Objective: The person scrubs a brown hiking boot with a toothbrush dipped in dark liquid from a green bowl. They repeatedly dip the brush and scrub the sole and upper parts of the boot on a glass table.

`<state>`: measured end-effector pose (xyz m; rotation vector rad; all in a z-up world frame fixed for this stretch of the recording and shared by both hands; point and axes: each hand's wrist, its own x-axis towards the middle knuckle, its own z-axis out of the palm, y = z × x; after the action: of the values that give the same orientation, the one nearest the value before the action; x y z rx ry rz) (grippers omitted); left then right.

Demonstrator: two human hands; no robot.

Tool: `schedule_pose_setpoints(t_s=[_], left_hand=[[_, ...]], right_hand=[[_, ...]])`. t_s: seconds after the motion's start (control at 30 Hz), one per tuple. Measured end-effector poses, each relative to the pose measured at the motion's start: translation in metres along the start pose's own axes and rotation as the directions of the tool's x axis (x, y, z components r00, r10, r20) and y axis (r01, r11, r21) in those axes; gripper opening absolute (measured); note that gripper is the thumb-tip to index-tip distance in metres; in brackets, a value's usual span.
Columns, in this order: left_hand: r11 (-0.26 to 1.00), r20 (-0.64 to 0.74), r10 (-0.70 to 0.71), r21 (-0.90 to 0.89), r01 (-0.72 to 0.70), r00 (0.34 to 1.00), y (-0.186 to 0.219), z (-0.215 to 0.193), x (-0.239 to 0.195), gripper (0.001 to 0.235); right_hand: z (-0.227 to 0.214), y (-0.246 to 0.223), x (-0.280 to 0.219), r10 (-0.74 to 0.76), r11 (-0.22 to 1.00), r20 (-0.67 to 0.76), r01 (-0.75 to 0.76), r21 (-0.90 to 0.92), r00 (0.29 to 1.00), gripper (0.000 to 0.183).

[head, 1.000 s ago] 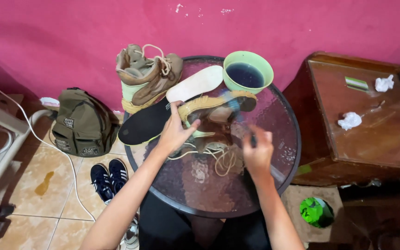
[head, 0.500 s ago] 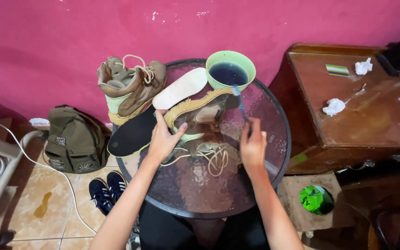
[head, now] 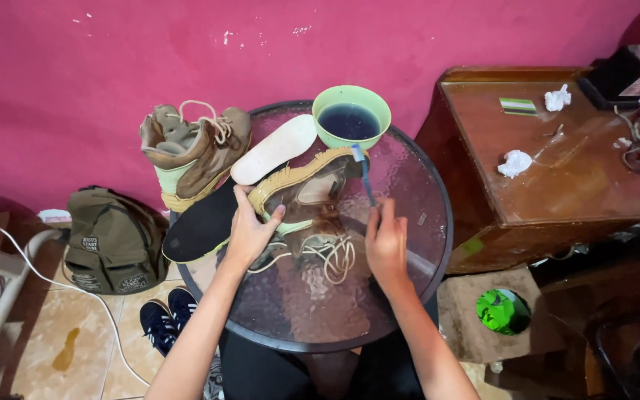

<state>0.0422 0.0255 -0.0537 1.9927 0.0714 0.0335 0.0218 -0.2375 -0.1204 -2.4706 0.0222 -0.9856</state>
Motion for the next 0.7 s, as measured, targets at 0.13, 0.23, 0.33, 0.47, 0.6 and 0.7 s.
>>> schedule_pose_setpoints(t_s=[0.13,0.23,0.33,0.47,0.6,0.7], left_hand=[[1.0,0.004,0.012,-0.008,-0.012,1.0,0.0,-0.001,-0.002,0.062],[1.0,0.003,0.023,-0.004,-0.023,1.0,0.001,-0.004,-0.002,0.062],[0.999,0.011,0.034,-0.002,-0.033,0.999,0.0,-0.001,-0.002,0.063],[0.999,0.008,0.045,-0.008,-0.045,0.999,-0.002,-0.001,-0.001,0.062],[0.998,0.008,0.059,-0.007,-0.059,0.998,0.001,-0.002,-0.002,0.062],[0.998,0.006,0.057,-0.007,-0.057,0.998,-0.002,-0.001,-0.001,0.062]], right_hand=[[-0.008,0.012,0.005,0.117,0.992,0.078,-0.121,0.045,0.99,0.014],[-0.006,0.01,0.003,0.093,0.993,0.1,-0.1,0.068,0.991,0.013],[-0.007,0.016,0.005,0.123,0.991,0.117,-0.128,0.034,0.985,0.014],[-0.008,0.009,0.004,0.145,0.988,0.097,-0.148,0.032,0.985,0.014],[-0.011,0.006,0.005,0.205,0.979,0.124,-0.204,-0.015,0.971,0.015],[-0.003,0.013,0.004,0.177,0.984,0.104,-0.178,0.005,0.979,0.018]])
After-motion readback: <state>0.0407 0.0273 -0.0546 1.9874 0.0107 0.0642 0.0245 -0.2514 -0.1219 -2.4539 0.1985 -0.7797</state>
